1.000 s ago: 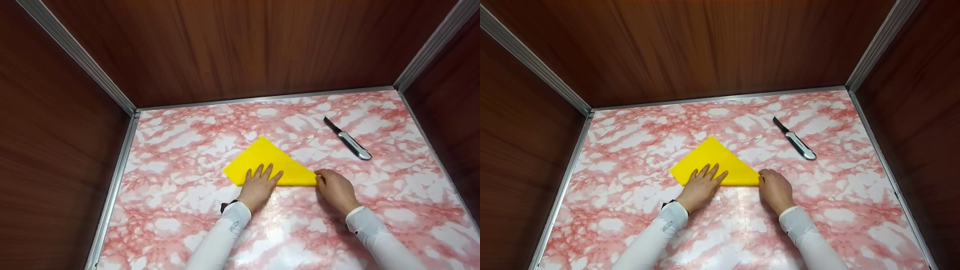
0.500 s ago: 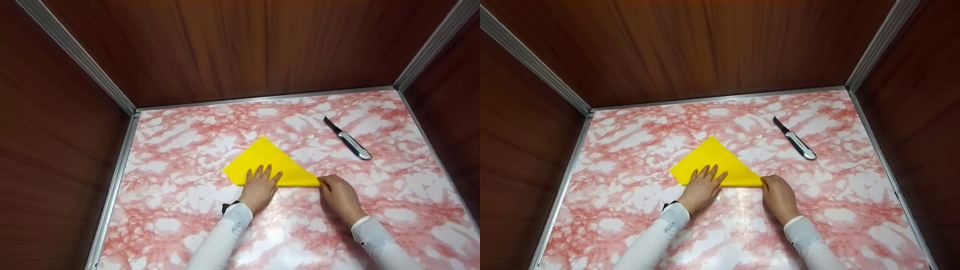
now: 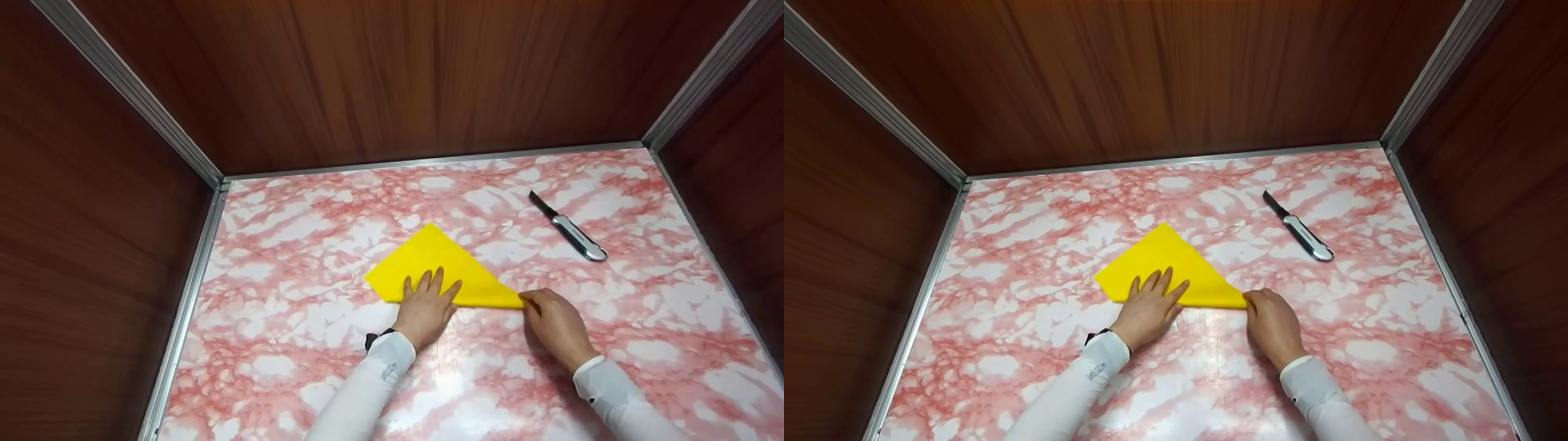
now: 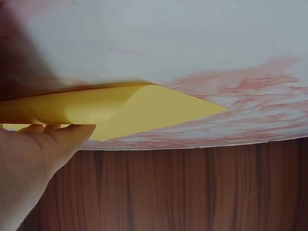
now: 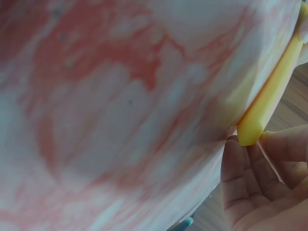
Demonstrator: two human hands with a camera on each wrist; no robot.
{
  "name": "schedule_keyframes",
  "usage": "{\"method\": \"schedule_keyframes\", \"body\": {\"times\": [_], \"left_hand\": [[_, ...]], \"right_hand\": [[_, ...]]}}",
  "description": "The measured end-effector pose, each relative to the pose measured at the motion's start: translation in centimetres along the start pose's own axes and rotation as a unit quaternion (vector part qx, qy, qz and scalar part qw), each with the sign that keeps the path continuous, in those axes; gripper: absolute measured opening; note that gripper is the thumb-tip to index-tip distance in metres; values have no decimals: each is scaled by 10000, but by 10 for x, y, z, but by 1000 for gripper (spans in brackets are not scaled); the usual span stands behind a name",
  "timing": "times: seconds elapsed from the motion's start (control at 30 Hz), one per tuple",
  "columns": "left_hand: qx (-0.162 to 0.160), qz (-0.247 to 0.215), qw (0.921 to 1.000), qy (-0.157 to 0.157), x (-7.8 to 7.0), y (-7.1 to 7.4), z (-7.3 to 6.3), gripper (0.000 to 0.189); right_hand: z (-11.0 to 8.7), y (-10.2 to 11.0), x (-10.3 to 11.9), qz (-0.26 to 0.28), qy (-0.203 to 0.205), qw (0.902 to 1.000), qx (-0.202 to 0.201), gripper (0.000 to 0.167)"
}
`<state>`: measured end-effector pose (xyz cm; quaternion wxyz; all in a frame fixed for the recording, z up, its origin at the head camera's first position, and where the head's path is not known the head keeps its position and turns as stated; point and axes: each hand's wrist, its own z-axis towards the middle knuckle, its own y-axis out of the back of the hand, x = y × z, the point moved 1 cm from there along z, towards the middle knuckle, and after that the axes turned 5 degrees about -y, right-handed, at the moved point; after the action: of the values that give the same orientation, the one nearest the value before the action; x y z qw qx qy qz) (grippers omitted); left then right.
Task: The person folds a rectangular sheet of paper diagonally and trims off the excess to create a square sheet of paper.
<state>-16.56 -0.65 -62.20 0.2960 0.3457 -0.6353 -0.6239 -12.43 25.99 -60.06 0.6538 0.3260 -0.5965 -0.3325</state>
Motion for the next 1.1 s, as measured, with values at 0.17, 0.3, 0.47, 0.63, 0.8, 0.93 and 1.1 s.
{"method": "schedule_keyframes", "body": {"times": [0.17,0.3,0.47,0.63,0.8,0.93,1.1], "left_hand": [[-6,-54,10000,20,-1,-1,0,52],[-57,-93,9999,-14,0,-1,-1,51],[-216,-114,9997,-55,0,-1,-1,51],[-441,-118,9989,-84,1,-2,-1,52],[-566,-323,9978,-107,3,-2,-1,51],[-481,-422,9979,-75,5,1,-1,49],[-264,-613,9977,-71,6,6,-2,49]], "right_hand": [[-1,1,0,-11,78,9999,-138,20],[-1,1,-1,-34,137,9997,-178,21],[-2,0,-2,-67,19,10000,-62,22],[-1,-2,-2,-73,-38,10000,45,21],[-1,-3,-2,-109,-60,9999,93,21],[-1,-4,-2,-125,-69,9998,118,20],[-1,-2,-2,-127,-29,9999,91,18]]}}
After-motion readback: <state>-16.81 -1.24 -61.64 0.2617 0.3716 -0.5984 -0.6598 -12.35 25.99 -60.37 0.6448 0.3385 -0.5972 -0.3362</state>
